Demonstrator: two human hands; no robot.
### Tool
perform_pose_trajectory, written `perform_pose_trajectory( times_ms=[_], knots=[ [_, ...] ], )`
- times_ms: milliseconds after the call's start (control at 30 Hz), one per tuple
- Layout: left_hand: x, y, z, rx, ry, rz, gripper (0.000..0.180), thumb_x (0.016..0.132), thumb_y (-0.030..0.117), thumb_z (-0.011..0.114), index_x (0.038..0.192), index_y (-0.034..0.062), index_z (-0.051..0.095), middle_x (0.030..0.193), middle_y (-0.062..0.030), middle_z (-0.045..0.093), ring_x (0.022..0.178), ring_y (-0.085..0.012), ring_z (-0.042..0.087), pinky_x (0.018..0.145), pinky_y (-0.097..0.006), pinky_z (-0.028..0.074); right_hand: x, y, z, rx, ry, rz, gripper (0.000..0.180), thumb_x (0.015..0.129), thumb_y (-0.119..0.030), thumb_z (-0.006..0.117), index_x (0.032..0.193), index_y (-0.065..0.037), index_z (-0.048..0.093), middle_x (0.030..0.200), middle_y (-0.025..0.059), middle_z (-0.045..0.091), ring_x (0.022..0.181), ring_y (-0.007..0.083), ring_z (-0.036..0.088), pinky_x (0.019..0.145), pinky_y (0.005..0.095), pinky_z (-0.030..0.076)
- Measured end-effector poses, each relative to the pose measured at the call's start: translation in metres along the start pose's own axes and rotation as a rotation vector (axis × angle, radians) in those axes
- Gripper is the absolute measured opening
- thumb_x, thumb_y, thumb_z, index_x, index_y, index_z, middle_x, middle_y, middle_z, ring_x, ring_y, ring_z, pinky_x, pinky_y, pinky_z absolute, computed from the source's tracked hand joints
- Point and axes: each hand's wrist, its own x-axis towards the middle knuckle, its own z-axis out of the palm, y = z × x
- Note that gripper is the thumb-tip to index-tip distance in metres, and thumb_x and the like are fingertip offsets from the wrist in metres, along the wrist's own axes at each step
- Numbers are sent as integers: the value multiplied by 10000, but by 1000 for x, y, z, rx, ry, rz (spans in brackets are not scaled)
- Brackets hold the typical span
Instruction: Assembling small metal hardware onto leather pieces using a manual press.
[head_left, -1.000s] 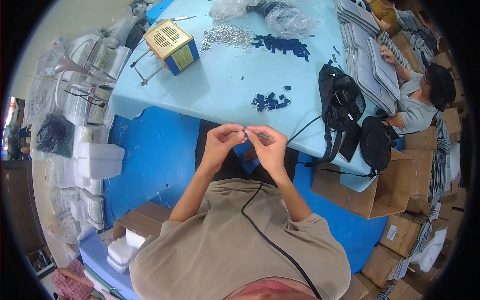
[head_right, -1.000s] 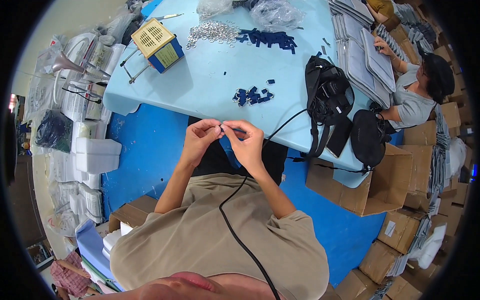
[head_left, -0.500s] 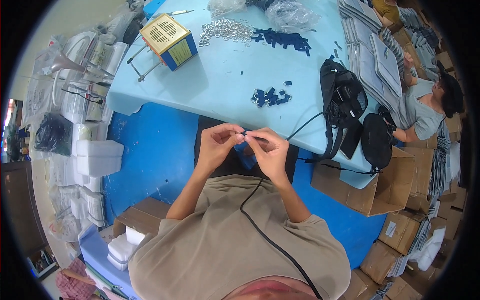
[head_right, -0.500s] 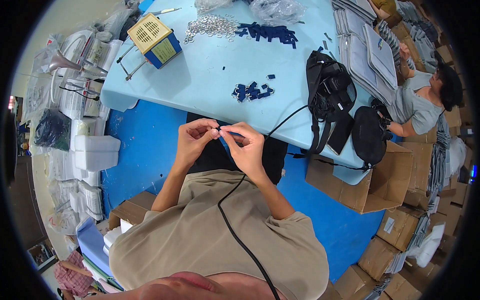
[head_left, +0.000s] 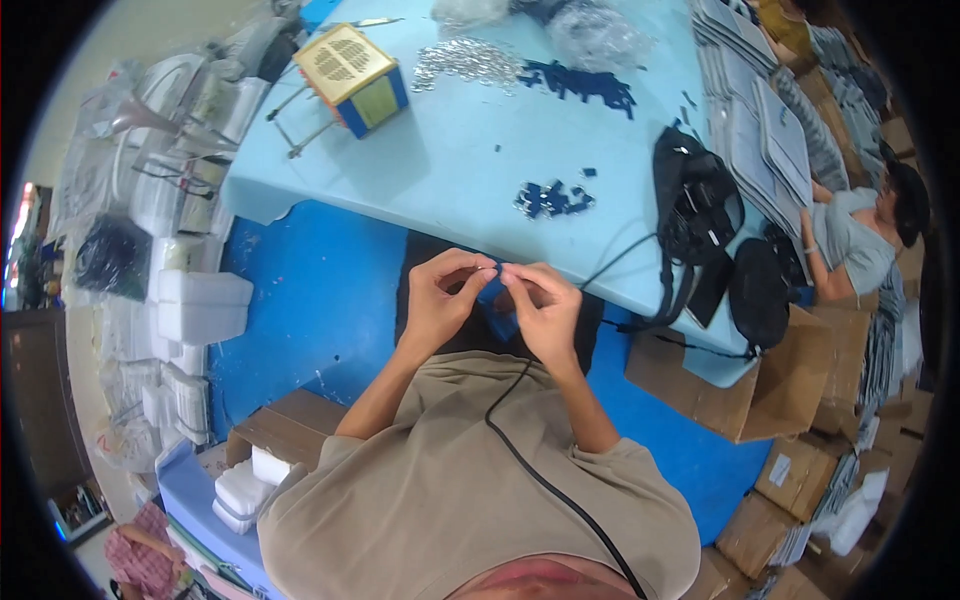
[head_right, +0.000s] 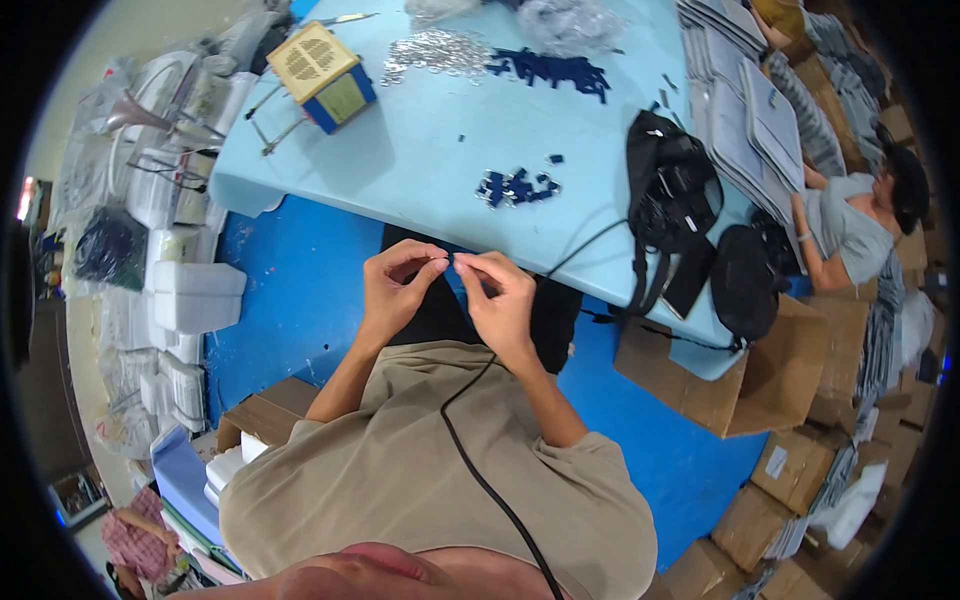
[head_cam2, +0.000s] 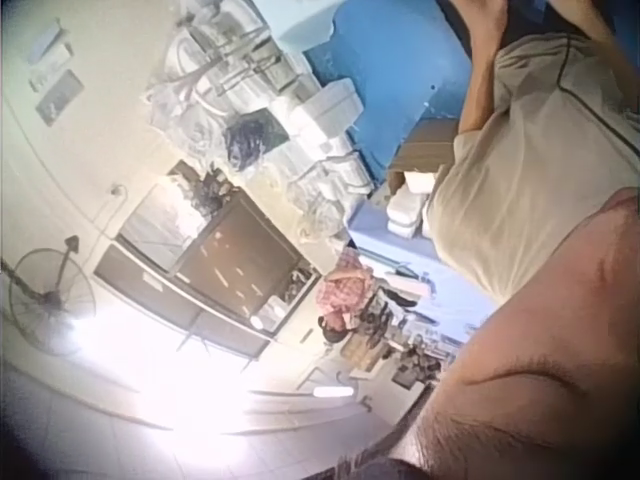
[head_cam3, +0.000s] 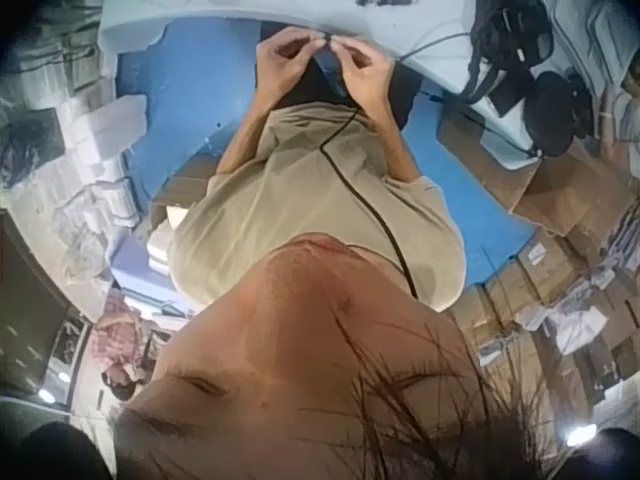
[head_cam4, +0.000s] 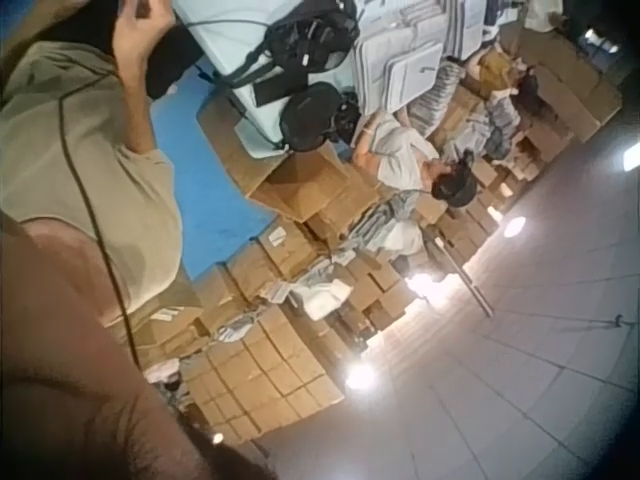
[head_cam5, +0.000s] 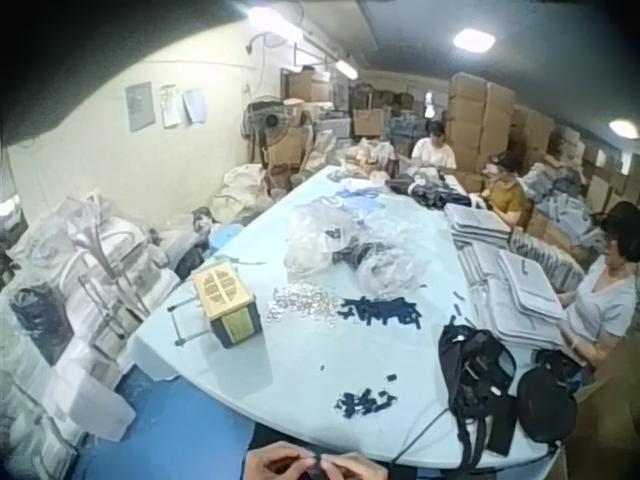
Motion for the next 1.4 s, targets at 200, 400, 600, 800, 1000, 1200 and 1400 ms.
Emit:
perform_pose_trajectory(
  times_ms=[200,400,600,800,1000,1200,1400],
  knots=[
    [59,9,-93,48,309,152,208,900,60,755,1085,-17,698,882,-61,724,792,-104,686,731,-244,555,-2,14,-29,-36,7,-21,152,941,15,684,1073,76,727,913,89,702,748,100,656,672,214,529],
    [142,6,-260,205,662,206,329,854,137,810,1115,-1,667,901,-96,742,737,-138,694,631,-259,540,-3,16,-20,-5,-67,66,143,945,-16,685,1055,64,731,938,109,728,866,142,692,768,248,555],
    [178,-4,-274,34,635,-201,433,818,161,840,1172,16,637,970,-109,753,772,-170,715,611,-247,538,-8,19,-10,45,-113,84,131,944,-25,691,1036,60,728,945,108,724,868,136,702,736,228,555],
    [191,-13,-273,-70,580,-223,509,811,172,846,1232,11,609,998,-107,746,796,-178,714,578,-227,534,-13,20,-12,28,-146,104,146,952,-35,679,1057,61,714,933,113,735,845,134,695,772,242,558],
    [195,-21,-275,-109,573,-238,503,806,151,850,1221,8,605,963,-97,736,762,-162,695,543,-199,517,-13,17,-14,9,-143,115,157,958,-54,678,1058,61,713,927,114,738,844,140,699,780,249,560],
    [197,-21,-275,-93,577,-219,465,785,129,863,1158,23,608,922,-89,724,702,-129,654,511,-195,494,-16,20,-15,26,-141,133,163,960,-60,679,1062,62,711,918,115,738,840,139,700,784,250,557],
    [193,-18,-277,-66,572,-230,490,763,119,872,1161,22,603,902,-80,718,667,-112,611,479,-187,448,-15,19,-17,18,-147,139,164,961,-61,678,1067,60,710,920,109,738,842,137,699,787,251,557]
  ],
)
